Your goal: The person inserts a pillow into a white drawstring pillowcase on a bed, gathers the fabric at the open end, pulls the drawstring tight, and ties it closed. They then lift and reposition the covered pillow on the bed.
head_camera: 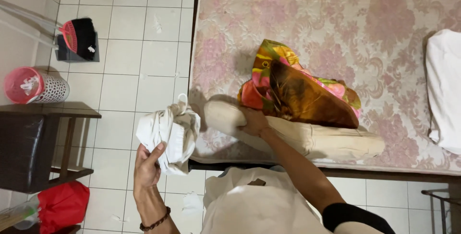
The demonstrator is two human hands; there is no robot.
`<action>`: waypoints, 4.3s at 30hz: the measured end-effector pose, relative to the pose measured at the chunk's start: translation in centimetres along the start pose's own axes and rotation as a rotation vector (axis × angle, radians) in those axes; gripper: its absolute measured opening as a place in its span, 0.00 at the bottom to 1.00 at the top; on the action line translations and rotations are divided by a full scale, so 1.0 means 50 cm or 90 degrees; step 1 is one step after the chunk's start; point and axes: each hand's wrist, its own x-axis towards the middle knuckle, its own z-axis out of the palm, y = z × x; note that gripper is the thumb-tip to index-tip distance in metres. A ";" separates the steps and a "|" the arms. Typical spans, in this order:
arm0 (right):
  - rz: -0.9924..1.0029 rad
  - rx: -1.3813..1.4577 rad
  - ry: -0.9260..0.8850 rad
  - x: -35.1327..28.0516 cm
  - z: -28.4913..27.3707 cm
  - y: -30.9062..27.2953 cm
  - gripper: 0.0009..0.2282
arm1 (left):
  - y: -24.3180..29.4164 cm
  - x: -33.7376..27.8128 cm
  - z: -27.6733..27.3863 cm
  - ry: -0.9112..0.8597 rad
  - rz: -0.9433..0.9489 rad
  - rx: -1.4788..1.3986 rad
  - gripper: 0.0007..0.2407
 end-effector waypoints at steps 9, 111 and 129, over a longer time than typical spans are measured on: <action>-0.090 0.273 0.239 -0.291 -0.331 -0.004 0.37 | 0.034 0.058 0.104 -0.203 0.053 -0.032 0.24; -0.120 0.462 0.139 -0.386 -0.372 0.211 0.16 | -0.030 -0.064 0.596 -0.612 0.439 0.814 0.21; 0.115 0.638 0.360 -0.438 -0.233 0.096 0.23 | -0.122 0.005 0.686 -0.346 0.115 0.738 0.21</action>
